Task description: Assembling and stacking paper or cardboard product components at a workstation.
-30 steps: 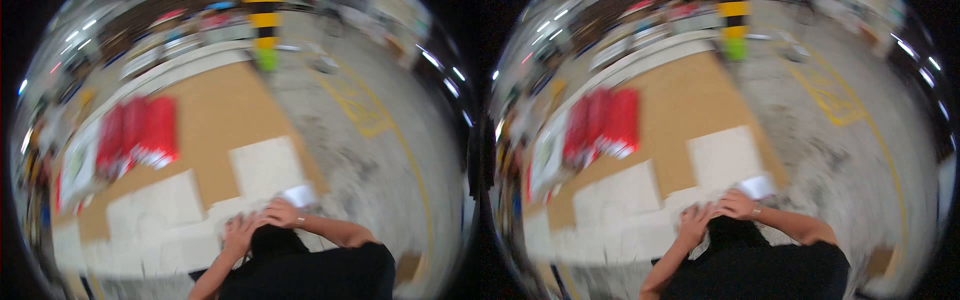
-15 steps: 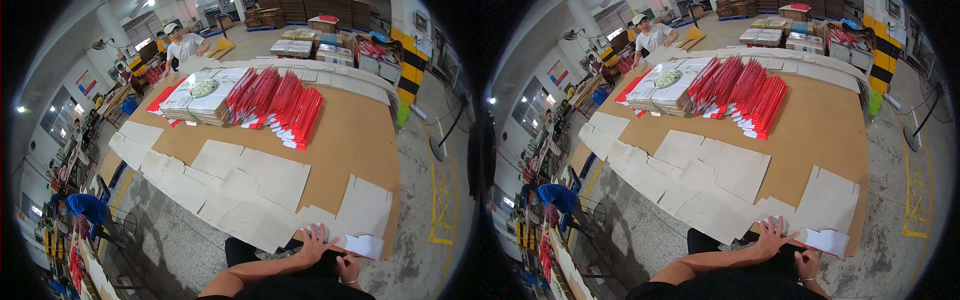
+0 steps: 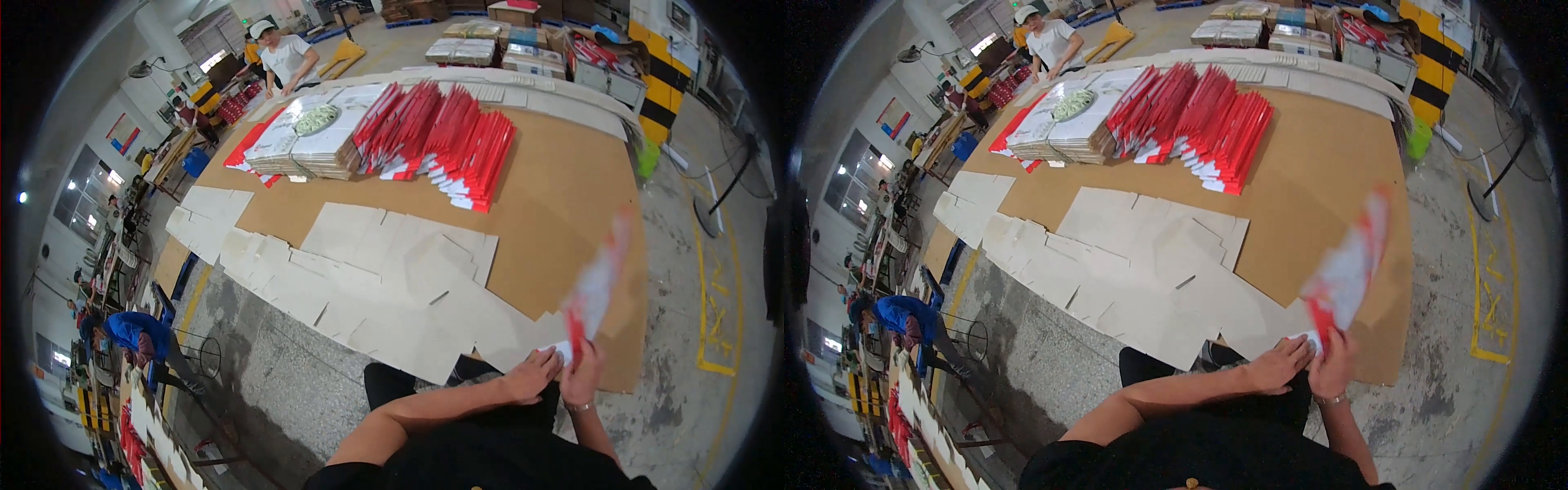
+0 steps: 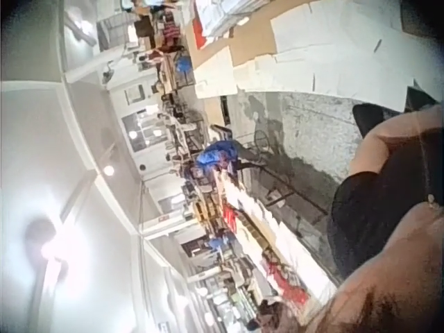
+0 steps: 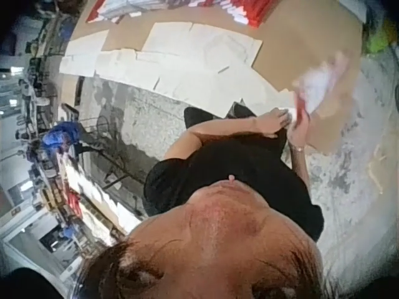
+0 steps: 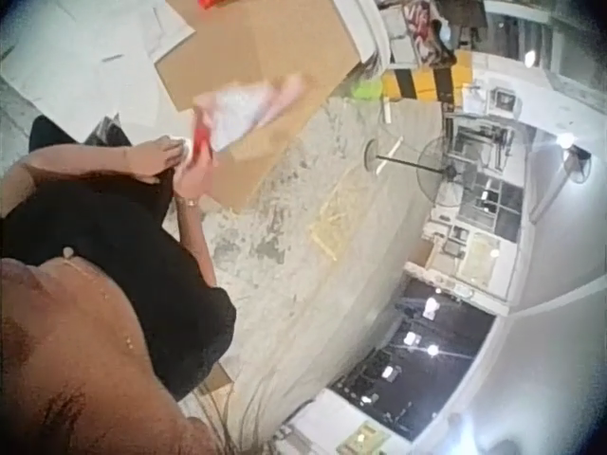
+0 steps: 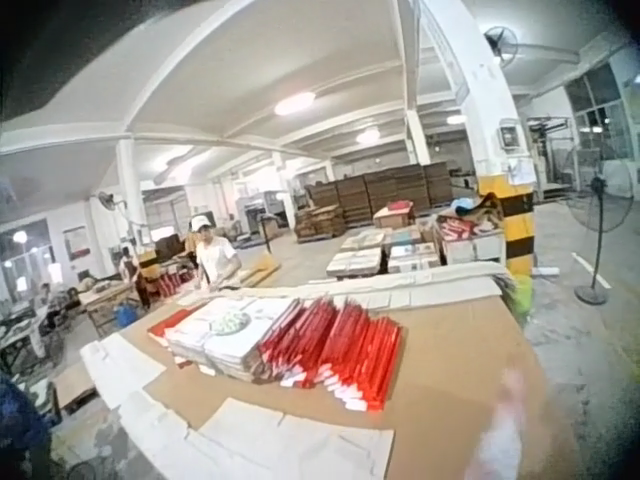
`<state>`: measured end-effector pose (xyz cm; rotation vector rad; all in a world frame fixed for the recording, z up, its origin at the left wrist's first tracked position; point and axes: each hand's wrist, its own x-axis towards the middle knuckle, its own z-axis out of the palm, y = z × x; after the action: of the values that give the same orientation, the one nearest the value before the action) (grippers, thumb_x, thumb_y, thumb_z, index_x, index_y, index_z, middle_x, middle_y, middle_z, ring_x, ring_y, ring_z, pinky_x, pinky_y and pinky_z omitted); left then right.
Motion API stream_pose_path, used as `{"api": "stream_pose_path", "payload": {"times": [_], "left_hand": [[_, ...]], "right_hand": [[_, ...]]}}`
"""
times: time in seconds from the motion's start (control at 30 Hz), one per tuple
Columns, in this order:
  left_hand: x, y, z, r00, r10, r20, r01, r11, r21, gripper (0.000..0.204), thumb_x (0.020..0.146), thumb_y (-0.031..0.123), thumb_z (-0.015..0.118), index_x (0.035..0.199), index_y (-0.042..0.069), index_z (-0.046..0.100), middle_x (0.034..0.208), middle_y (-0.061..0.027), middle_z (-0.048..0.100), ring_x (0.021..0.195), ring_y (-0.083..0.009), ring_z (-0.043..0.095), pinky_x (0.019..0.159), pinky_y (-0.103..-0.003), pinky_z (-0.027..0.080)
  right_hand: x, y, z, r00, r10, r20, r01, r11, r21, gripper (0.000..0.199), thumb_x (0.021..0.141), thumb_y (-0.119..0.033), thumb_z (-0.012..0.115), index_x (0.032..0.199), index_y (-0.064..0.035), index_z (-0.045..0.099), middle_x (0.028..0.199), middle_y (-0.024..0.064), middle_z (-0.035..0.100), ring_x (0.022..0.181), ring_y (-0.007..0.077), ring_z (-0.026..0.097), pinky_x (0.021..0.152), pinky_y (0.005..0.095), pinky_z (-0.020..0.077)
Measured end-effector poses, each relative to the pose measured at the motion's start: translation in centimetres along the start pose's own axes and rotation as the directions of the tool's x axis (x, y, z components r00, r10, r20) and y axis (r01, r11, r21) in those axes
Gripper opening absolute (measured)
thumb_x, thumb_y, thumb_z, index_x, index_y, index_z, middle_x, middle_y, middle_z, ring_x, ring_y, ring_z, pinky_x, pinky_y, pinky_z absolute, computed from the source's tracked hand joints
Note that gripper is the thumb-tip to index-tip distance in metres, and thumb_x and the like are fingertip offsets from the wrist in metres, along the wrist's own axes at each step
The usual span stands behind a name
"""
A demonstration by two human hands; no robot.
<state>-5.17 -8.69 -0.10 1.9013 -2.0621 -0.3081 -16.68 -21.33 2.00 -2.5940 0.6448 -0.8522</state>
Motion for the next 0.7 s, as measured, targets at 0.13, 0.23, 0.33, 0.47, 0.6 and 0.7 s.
{"api": "stream_pose_path", "payload": {"times": [0.13, 0.23, 0.33, 0.47, 0.6, 0.7], "left_hand": [[-1.0, 0.3, -8.1, 0.786, -0.19, 0.588, 0.363, 0.912, -0.19, 0.087, 0.069, 0.042, 0.079, 0.134, -0.004, 0.046, 0.141, -0.0238, 0.043, 0.135, -0.039, 0.037, 0.108, -0.047, 0.035], [-5.3, -2.2, -8.0, 0.677, -0.607, 0.417, 0.587, 0.787, 0.191, 0.094, 0.066, 0.047, 0.081, 0.138, 0.001, 0.043, 0.142, -0.0235, 0.042, 0.135, -0.039, 0.037, 0.111, -0.048, 0.031], [-8.4, -4.0, -6.6, 0.737, -0.663, 0.128, 0.602, 0.731, 0.321, 0.099, 0.066, 0.047, 0.081, 0.144, 0.004, 0.036, 0.147, -0.023, 0.035, 0.137, -0.04, 0.034, 0.113, -0.048, 0.028], [-10.7, -5.3, -3.5, 0.882, -0.454, -0.126, 0.471, 0.848, 0.242, 0.1, 0.069, 0.045, 0.079, 0.147, 0.008, 0.03, 0.154, -0.0237, 0.021, 0.14, -0.0413, 0.027, 0.114, -0.05, 0.026], [-9.7, -5.6, -3.8, 0.933, -0.336, -0.126, 0.358, 0.893, 0.273, 0.069, 0.082, 0.022, 0.066, 0.144, 0.015, 0.038, 0.151, -0.0192, 0.03, 0.137, -0.0417, 0.031, 0.112, -0.05, 0.03], [-6.7, -5.8, -7.3, 0.944, -0.308, 0.122, 0.296, 0.949, 0.104, 0.043, 0.084, 0.015, 0.059, 0.127, 0.017, 0.056, 0.13, -0.0145, 0.053, 0.112, -0.0384, 0.056, 0.092, -0.048, 0.048]], "right_hand": [[1.7, -0.9, -0.1, 0.839, -0.087, 0.536, 0.217, 0.959, -0.184, 0.054, 0.076, -0.007, 0.061, 0.129, -0.0083, 0.056, 0.101, 0.0171, 0.053, 0.102, 0.0343, 0.05, 0.088, 0.0493, 0.0424], [4.5, -1.0, 1.0, 0.632, -0.081, 0.77, 0.286, 0.949, -0.135, 0.056, 0.079, -0.02, 0.066, 0.133, -0.0104, 0.054, 0.119, 0.0162, 0.052, 0.116, 0.0348, 0.047, 0.101, 0.0549, 0.0334], [6.0, -2.1, 3.1, 0.763, -0.38, 0.523, 0.423, 0.905, 0.041, 0.057, 0.084, -0.03, 0.063, 0.137, -0.0136, 0.05, 0.143, 0.0138, 0.041, 0.135, 0.0352, 0.034, 0.11, 0.0623, 0.0191], [2.8, -0.9, 3.8, 0.707, -0.33, 0.626, 0.362, 0.929, 0.08, 0.059, 0.088, -0.04, 0.059, 0.141, -0.0193, 0.046, 0.155, 0.0089, 0.029, 0.145, 0.0336, 0.019, 0.111, 0.0678, 0.0071], [1.7, 0.7, 2.8, 0.733, -0.303, 0.609, 0.413, 0.909, -0.046, 0.057, 0.088, -0.04, 0.059, 0.142, -0.0252, 0.047, 0.154, 0.0113, 0.031, 0.144, 0.0335, 0.022, 0.111, 0.0679, 0.0087], [2.0, 2.7, 0.3, 0.835, -0.285, 0.471, 0.316, 0.949, 0.014, 0.049, 0.088, -0.033, 0.059, 0.135, -0.02, 0.054, 0.151, 0.0189, 0.034, 0.141, 0.0386, 0.029, 0.113, 0.0628, 0.0168]]}}
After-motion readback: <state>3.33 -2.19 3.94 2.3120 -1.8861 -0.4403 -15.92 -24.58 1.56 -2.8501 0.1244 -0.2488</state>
